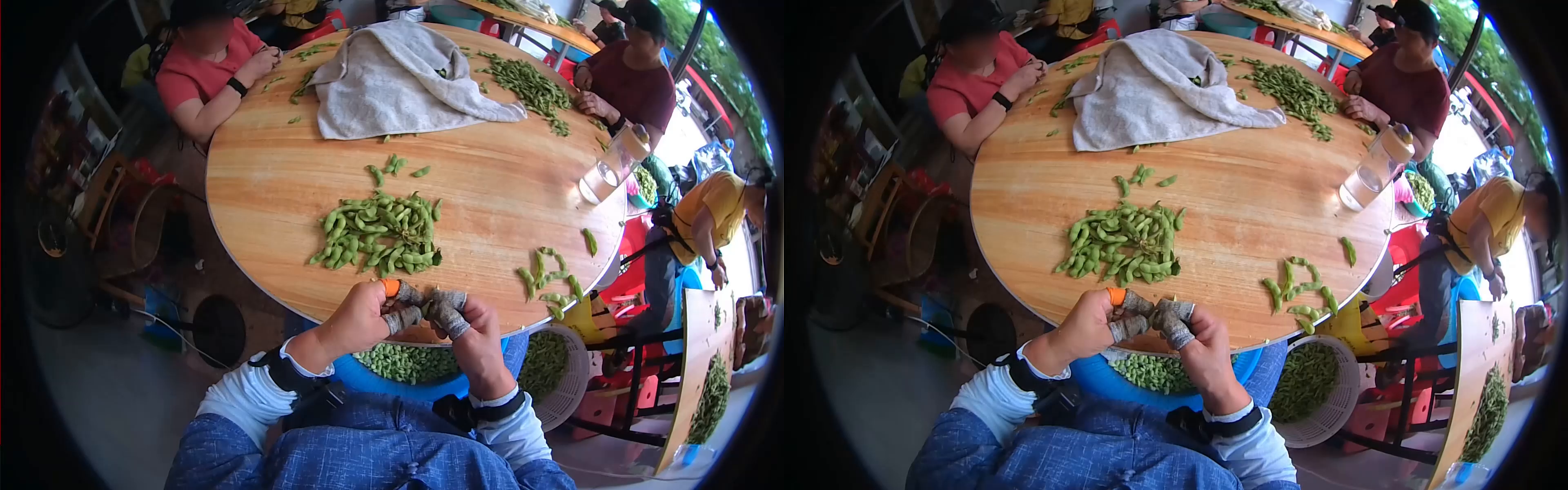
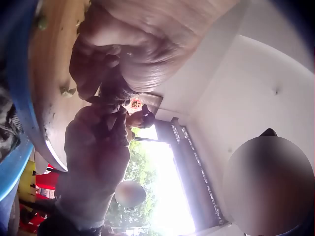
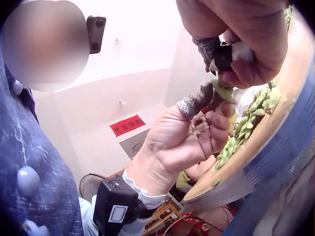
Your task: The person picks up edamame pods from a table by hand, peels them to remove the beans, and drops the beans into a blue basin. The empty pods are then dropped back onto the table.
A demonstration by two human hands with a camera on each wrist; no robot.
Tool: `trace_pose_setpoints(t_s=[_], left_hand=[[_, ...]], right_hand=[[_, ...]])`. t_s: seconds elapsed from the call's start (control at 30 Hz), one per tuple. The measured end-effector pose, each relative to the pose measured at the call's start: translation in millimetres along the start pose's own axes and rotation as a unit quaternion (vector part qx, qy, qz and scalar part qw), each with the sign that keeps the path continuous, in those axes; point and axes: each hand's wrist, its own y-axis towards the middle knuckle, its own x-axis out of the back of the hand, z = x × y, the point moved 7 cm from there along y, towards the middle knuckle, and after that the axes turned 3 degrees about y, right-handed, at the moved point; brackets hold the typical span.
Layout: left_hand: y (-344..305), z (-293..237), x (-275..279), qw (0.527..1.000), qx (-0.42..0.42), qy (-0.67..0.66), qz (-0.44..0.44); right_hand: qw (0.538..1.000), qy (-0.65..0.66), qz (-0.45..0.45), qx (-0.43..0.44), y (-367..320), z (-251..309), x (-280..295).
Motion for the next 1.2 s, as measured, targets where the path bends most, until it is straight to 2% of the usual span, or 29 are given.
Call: trace_pose_setpoints(t_s=[0.07,0.17,0.27,0.37,0.47,0.67,0.97,1.17,1.2], left_hand=[[0.3,1.1,-0.6,0.999,-0.03,-0.036,-0.016],[-4.0,-6.1,-0.2,0.994,-0.084,0.038,-0.064],[-2.7,-4.7,-1.2,0.994,-0.076,0.041,-0.064],[-0.6,4.9,-2.3,0.998,-0.043,-0.035,-0.036],[-0.4,4.5,-0.9,0.996,-0.048,-0.076,-0.023],[-9.1,-15.2,-5.1,0.996,-0.078,0.006,-0.052],[-11.6,-19.7,-8.1,0.993,-0.097,0.01,-0.066],[-13.3,-23.1,-12.7,0.993,-0.077,-0.061,-0.07],[-13.4,-24.6,-12.2,0.993,-0.088,-0.039,-0.075]], right_hand=[[1.0,0.006,-0.01,-0.007,-1.8,-1.7,-0.4],[0.999,0.027,-0.017,0.021,-1.8,-1.6,-5.9],[0.999,0.022,-0.021,0.026,-2.2,-1.7,-8.4],[0.999,0.036,-0.018,0.013,-3.9,-3.4,-6.8],[0.999,0.038,0.007,-0.012,-7.2,-3.1,-6.2],[0.999,0.026,0.015,-0.019,-10.8,-1.7,-5.5],[0.998,0.057,0.02,-0.026,-15.2,4.6,-8.0],[0.999,0.029,0.006,-0.018,-15.7,5.8,-6.1],[0.999,0.035,0.007,-0.015,-15.8,6.2,-6.2]])
